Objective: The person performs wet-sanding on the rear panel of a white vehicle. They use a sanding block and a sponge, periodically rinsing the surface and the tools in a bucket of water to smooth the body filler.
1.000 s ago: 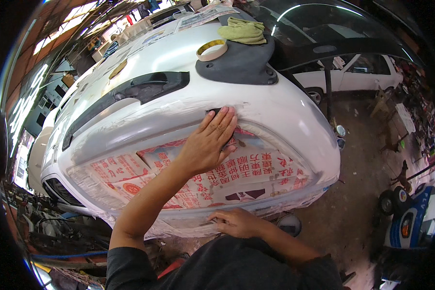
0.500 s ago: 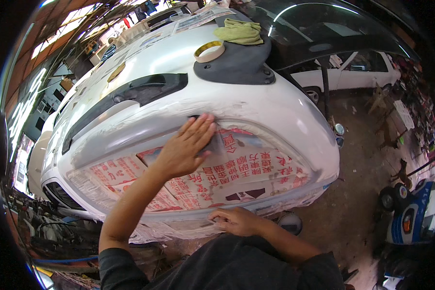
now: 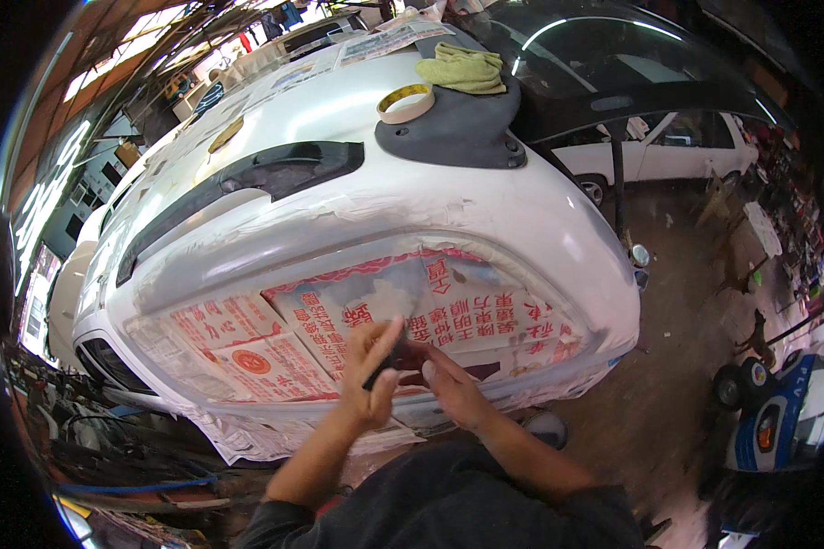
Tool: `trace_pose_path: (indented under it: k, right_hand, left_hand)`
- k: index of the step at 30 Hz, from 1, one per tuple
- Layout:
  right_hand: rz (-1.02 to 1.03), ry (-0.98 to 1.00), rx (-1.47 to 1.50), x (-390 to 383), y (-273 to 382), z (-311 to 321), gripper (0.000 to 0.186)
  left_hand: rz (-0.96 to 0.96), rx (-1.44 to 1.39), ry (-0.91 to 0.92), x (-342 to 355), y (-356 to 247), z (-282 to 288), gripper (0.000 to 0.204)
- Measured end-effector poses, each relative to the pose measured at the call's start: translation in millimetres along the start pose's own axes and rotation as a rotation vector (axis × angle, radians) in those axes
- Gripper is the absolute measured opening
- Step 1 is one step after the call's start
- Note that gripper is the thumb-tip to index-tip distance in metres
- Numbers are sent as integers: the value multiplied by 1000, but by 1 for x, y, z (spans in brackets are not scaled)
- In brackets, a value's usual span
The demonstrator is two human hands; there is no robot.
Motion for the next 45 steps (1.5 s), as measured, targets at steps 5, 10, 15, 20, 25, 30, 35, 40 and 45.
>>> trace_pose_path:
  k: [5, 10, 15, 20, 25, 30, 35, 40, 45]
  right_hand:
    - [63, 83, 155, 15, 22, -32, 72]
    - [293, -146, -105, 43, 112, -6, 49]
    - [311, -191, -1515, 103, 216, -11, 34]
    - [465, 122, -2214, 149, 208, -52, 34]
    - [337, 296, -2384, 158, 207, -48, 32]
    - [584, 341, -2297, 175, 183, -85, 33]
    - [300, 314, -2379, 165, 208, -48, 32]
    - [574, 373, -2270, 185, 183, -94, 32]
    - [441, 360, -2340, 177, 198, -71, 33]
  left_hand:
    - [425, -995, -359, -61, 43, -58, 56]
    - [314, -869, -263, -54, 25, -43, 53]
    - [529, -451, 26, -123, 78, -63, 48]
    - [799, 73, 152, -340, 224, -113, 43]
    - [1216, -66, 19, -512, 257, -122, 43]
    - [1261, 119, 430, -631, 274, -151, 40]
    - [1707, -278, -214, -682, 284, -150, 35]
    - [1680, -196, -11, -676, 290, -159, 39]
    - [1650, -336, -390, -657, 302, -155, 39]
Point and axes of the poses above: each hand's wrist, its own x-axis towards the middle knuckle, its own z-axis out of the back of the hand, y = z × x, the point moved 10 cm from there along x, towards the middle knuckle, and after that the axes turned 8 degrees about -x, right-handed, at the moved point
